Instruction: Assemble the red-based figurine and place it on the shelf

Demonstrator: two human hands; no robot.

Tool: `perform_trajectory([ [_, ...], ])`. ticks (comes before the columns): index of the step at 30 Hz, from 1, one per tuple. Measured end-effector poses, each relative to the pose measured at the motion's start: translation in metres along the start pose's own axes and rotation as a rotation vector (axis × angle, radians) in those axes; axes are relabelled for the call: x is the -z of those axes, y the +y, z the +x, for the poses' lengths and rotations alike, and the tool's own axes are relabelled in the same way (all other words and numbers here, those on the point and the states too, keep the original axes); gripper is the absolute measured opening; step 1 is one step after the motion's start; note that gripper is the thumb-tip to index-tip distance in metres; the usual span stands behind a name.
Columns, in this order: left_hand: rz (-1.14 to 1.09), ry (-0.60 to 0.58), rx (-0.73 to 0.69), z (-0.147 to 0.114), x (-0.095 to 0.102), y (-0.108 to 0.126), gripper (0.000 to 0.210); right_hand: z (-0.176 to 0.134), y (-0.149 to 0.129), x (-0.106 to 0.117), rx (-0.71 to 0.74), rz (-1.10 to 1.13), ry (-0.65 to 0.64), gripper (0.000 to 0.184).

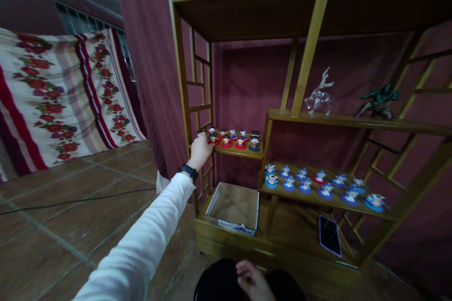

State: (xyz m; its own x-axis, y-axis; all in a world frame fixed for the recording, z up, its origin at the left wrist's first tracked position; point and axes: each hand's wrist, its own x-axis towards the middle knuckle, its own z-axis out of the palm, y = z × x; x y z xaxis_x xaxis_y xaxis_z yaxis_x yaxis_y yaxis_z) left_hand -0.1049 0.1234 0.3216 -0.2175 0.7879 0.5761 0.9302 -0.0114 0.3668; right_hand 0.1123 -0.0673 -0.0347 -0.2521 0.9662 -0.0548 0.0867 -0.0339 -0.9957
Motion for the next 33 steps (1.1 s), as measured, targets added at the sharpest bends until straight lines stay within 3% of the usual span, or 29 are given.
perform_trajectory([
  [5,-0.049,0.094,-0.139,-0.018,0.0,0.017,0.038,0.006,0.013,-0.004,-0.01,-0.053,0.026,0.025],
  [8,-0.073,0.024,-0.157,-0.021,-0.005,0.029,0.042,0.007,0.014,-0.004,-0.023,-0.072,0.056,0.024],
  [14,0.025,-0.064,-0.064,-0.012,-0.013,0.043,0.053,-0.001,0.004,0.0,-0.006,-0.099,0.049,0.021],
  [19,0.054,-0.079,-0.051,-0.01,-0.015,0.045,0.052,-0.003,0.0,0.004,0.012,-0.179,0.015,0.022],
  [29,-0.123,-0.08,-0.054,-0.011,-0.014,0.043,0.054,0.0,0.018,0.005,0.025,-0.36,0.006,0.036],
  [33,-0.191,-0.004,-0.101,-0.019,-0.008,0.034,0.058,-0.003,0.013,0.008,0.03,-0.366,-0.018,0.037],
])
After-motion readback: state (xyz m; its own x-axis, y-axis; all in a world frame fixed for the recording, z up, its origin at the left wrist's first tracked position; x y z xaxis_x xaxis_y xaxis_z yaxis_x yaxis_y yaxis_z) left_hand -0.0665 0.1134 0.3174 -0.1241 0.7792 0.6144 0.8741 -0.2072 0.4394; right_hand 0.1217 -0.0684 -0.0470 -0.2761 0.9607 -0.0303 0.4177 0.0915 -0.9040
